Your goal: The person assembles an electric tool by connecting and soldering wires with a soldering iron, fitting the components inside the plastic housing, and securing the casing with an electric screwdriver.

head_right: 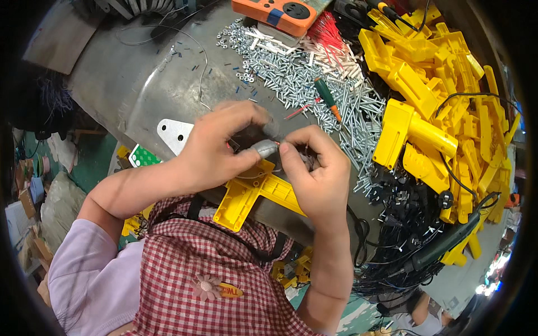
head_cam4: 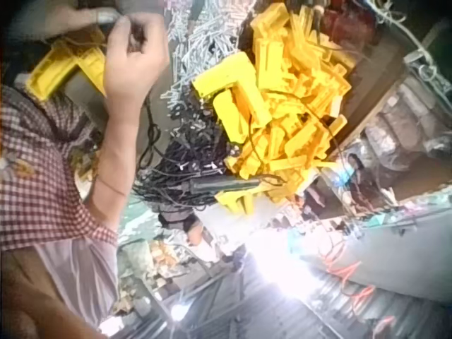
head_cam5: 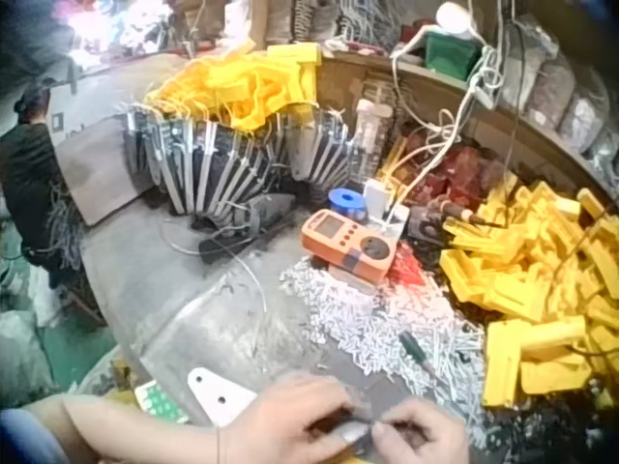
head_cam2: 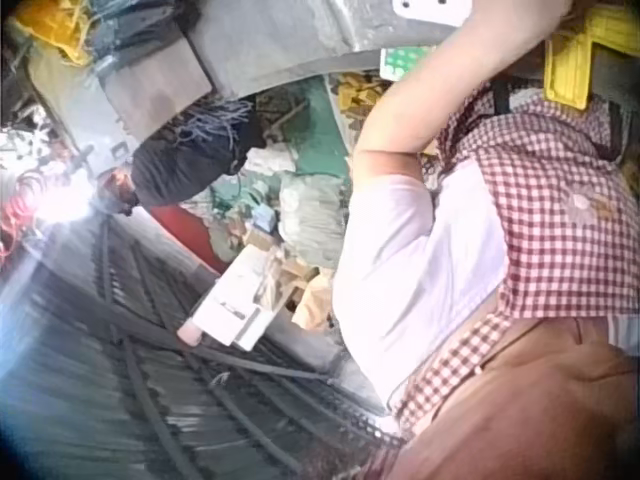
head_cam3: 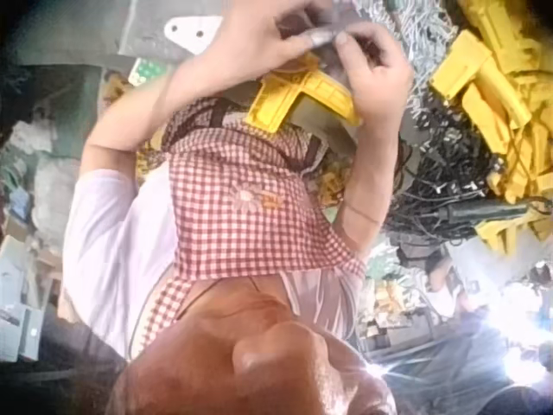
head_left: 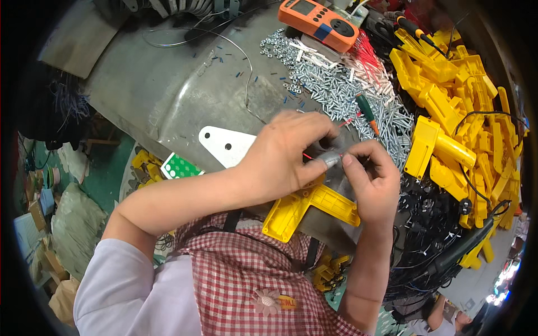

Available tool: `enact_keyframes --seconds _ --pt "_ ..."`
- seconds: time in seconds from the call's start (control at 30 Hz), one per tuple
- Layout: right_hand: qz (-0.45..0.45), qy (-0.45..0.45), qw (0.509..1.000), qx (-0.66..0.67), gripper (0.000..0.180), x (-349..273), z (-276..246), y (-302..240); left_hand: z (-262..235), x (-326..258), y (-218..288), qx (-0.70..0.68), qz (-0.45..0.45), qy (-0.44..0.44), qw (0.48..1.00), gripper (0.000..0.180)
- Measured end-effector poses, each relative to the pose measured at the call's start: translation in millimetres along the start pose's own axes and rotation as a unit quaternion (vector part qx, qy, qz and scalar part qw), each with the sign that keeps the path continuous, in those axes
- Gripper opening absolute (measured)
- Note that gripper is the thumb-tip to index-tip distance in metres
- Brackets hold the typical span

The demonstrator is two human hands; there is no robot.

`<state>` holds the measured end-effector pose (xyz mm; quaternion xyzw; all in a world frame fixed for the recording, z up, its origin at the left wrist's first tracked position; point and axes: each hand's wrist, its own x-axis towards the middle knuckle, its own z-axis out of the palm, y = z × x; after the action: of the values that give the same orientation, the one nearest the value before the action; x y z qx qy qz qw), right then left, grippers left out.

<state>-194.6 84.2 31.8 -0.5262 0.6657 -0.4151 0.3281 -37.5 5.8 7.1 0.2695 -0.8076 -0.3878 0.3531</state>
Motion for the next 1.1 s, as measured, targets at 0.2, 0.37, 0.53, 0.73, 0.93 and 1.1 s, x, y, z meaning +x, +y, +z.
enact_keyframes --seconds 0.2,0.37,0.53,0.73,0.93,1.1 --pt "0.044 -0.009 0.981 0.190 0.006 1.3 6.6 4.7 4.9 -7.0 -0.1 -0.029 0.038 0.035 0.998 0.033" --pt "0.074 -0.027 0.969 0.234 0.004 0.3 7.6 10.8 9.5 -9.3 -0.7 -0.110 -0.023 0.063 0.992 0.040" --pt "0.132 -0.077 0.927 0.343 0.006 3.6 8.5 11.7 0.1 2.2 -5.2 0.089 0.218 0.055 0.970 0.052" --pt "0.022 0.004 0.992 -0.123 0.010 -13.0 -1.8 -15.1 -10.5 9.1 -3.0 0.041 0.115 -0.059 0.991 0.055" --pt "-0.138 -0.010 0.974 -0.177 0.009 -0.9 -2.2 -4.6 -18.5 14.5 -0.4 -0.167 -0.094 -0.160 0.968 0.054" --pt "-0.153 -0.036 0.975 -0.158 0.013 2.8 -5.2 -1.8 -13.6 12.2 -7.2 -0.307 -0.171 -0.159 0.923 0.053"
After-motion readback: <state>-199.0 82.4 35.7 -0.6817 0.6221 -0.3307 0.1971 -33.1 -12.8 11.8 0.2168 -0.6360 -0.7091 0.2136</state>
